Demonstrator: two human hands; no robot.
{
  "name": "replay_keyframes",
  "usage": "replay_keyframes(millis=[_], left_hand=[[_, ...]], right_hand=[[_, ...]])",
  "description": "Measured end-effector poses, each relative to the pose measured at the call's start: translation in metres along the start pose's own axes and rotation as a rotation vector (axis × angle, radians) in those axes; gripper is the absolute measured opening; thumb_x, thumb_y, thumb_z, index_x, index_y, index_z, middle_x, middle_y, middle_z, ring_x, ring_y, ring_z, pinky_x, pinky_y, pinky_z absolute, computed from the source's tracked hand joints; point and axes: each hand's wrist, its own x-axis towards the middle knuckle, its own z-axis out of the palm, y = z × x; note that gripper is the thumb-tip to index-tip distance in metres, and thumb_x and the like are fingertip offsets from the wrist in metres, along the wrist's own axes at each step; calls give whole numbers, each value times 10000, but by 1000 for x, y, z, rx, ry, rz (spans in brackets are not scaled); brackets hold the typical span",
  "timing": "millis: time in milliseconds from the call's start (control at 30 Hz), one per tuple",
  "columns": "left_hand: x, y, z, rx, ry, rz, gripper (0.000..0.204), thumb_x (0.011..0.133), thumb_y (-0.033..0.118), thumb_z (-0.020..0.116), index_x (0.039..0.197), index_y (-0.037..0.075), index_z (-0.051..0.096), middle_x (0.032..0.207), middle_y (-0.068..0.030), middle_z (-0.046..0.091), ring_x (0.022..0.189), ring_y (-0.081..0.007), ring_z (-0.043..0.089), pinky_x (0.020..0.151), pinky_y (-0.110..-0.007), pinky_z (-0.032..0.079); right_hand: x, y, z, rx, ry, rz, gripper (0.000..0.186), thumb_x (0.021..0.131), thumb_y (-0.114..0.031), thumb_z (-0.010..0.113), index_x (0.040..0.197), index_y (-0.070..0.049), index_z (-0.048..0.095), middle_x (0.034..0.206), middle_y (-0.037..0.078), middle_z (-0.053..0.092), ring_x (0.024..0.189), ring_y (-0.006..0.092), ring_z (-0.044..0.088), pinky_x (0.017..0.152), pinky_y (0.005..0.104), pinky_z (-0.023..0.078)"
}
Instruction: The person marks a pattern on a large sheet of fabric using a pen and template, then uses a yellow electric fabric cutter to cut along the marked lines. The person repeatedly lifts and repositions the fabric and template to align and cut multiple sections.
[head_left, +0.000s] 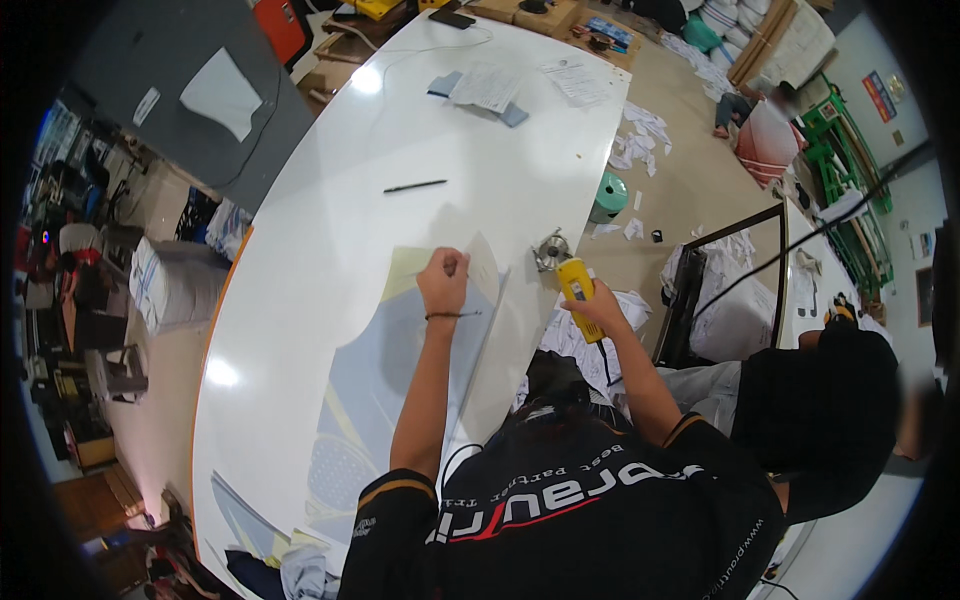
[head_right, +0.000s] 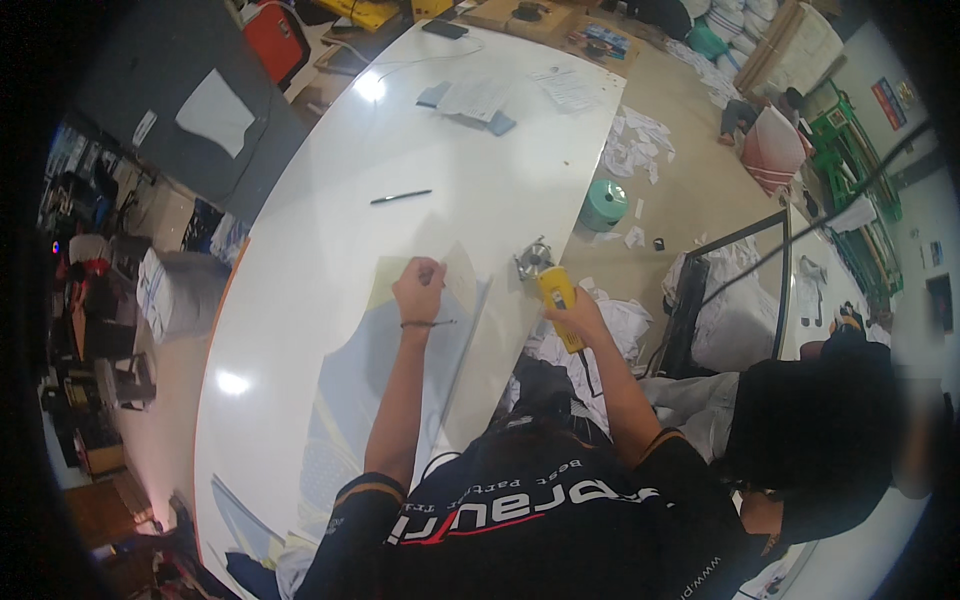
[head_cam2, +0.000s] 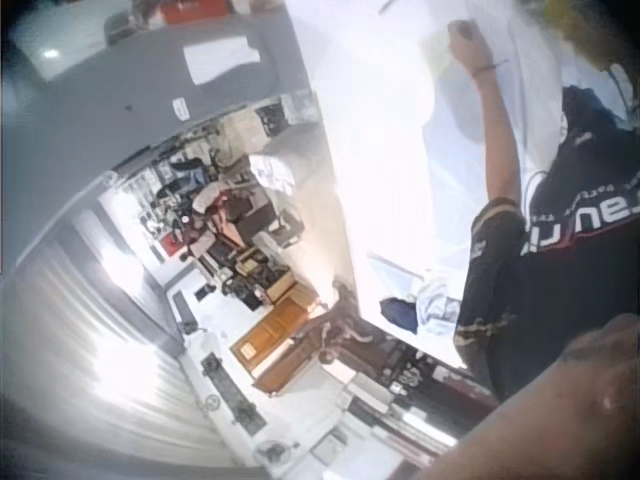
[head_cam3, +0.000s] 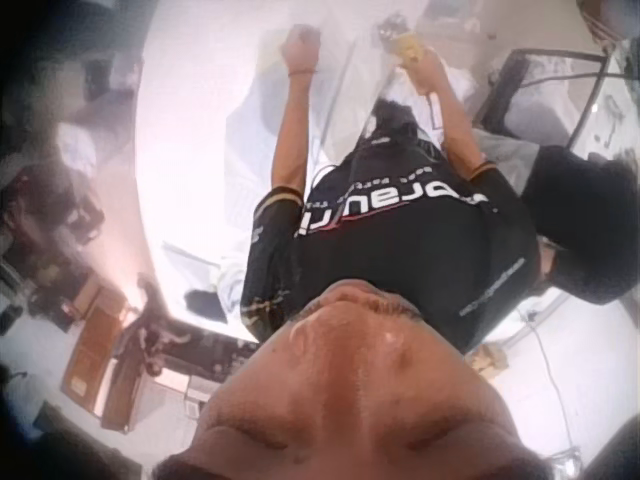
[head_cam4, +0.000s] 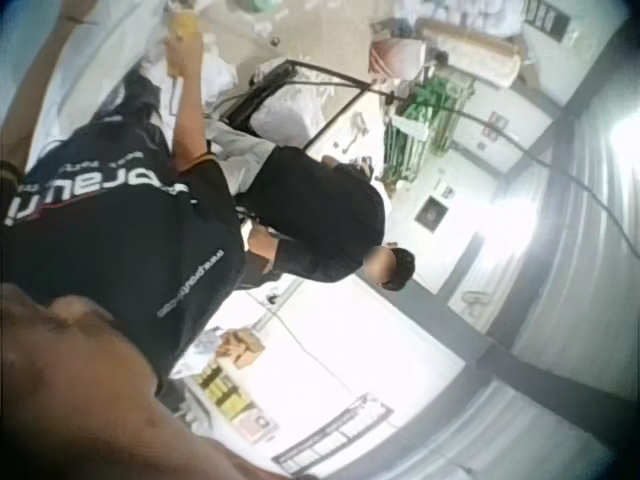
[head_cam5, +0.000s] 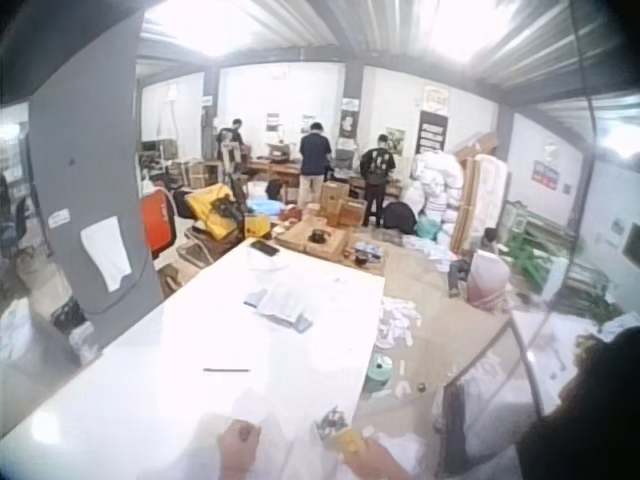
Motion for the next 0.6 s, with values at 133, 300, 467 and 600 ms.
replay_keyframes(millis=[133, 300, 467, 600], left_hand=[[5, -19, -55, -146, 204, -104, 77, 912, 49, 765, 953, 22, 705, 784, -45, 712, 693, -113, 683, 655, -260, 569], [7, -132, -207, 3, 593, -208, 162, 924, 118, 769, 1044, 18, 725, 883, -104, 754, 710, -192, 724, 663, -323, 608], [-38, -149, -254, 587, 566, -223, 448, 913, 298, 789, 1274, 55, 681, 1236, -195, 696, 1142, -325, 674, 986, -431, 543], [-99, -120, -234, 497, 494, -171, 376, 917, 248, 778, 1223, 43, 700, 1195, -163, 700, 1087, -306, 671, 938, -429, 539]], right_hand=[[-46, 24, -5, 69, -21, 22, 740, 676, -234, 925, 1262, 4, 541, 1109, 151, 683, 964, 231, 685, 850, 371, 558], [-94, 17, -2, 73, -124, -53, 916, 668, -187, 891, 1428, 16, 422, 1253, 226, 636, 1152, 328, 652, 995, 402, 519], [-127, 30, 14, -147, -142, -239, 962, 660, -149, 860, 1475, 8, 374, 1272, 257, 620, 1178, 377, 641, 996, 426, 522], [-158, 14, 31, -276, -185, -233, 943, 705, -181, 818, 1506, 0, 355, 1244, 302, 646, 1148, 443, 656, 978, 457, 534]])
